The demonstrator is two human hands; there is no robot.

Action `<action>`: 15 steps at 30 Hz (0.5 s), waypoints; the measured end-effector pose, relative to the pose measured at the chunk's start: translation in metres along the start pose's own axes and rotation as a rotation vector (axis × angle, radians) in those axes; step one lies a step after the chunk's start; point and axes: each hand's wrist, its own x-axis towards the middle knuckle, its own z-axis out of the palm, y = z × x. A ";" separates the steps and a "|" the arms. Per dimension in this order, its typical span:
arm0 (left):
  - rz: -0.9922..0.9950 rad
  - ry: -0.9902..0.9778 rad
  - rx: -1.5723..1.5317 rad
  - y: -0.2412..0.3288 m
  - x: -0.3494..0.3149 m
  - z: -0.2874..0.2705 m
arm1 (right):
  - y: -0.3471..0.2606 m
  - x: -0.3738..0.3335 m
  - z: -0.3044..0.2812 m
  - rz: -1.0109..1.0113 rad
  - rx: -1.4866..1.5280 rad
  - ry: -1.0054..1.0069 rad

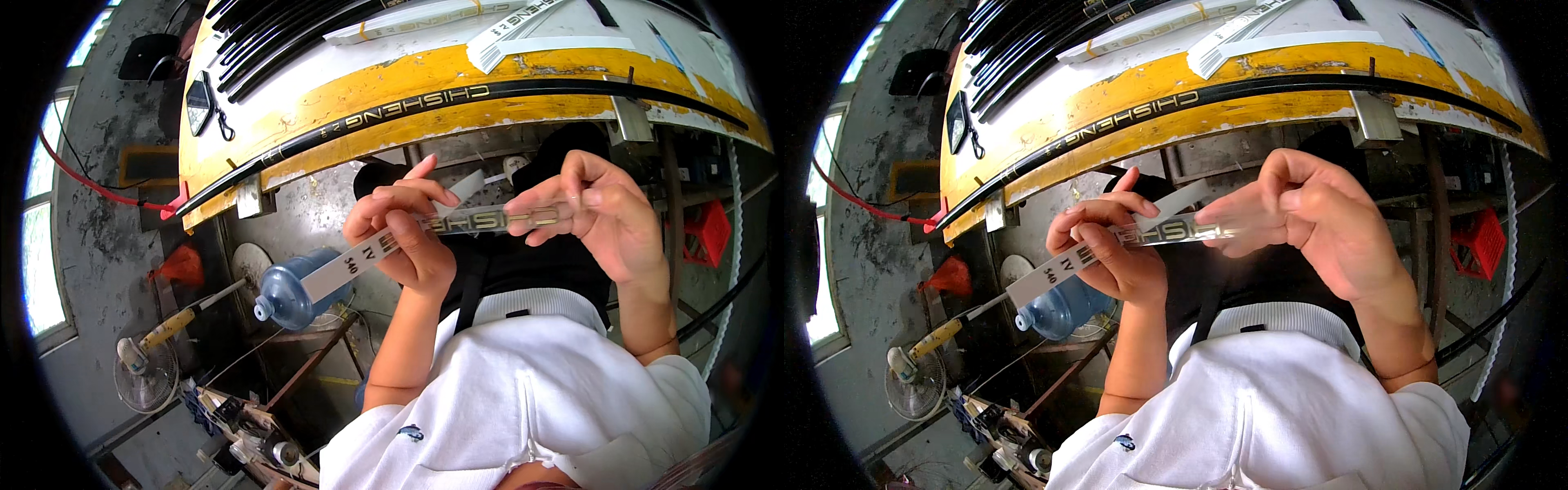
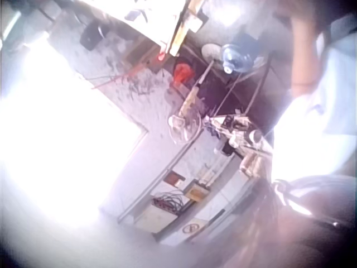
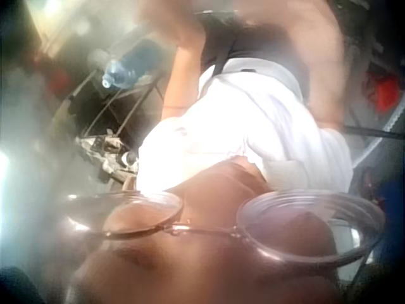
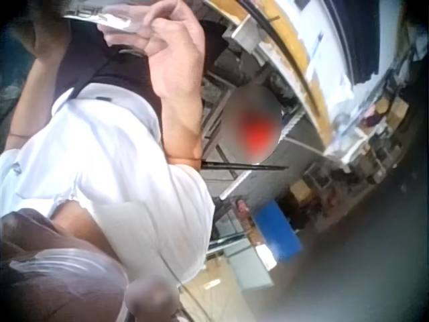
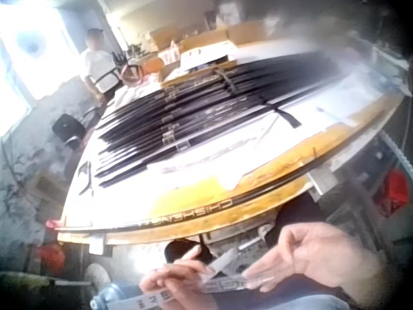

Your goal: The person applies gold lettering stickers to a black curved rod, peels backing, aligns, and smooths each segment. They handle multiple rods and sticker strips, pressing the decals firmly along the curved surface.

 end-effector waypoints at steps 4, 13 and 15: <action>-0.013 0.018 -0.001 0.007 0.003 -0.009 | -0.006 -0.002 -0.002 -0.032 0.083 -0.061; -0.096 0.019 0.325 0.023 0.011 -0.038 | -0.018 -0.005 -0.006 -0.085 0.081 -0.057; -0.089 -0.063 0.478 0.029 0.013 -0.047 | -0.018 -0.003 -0.007 -0.092 0.067 -0.070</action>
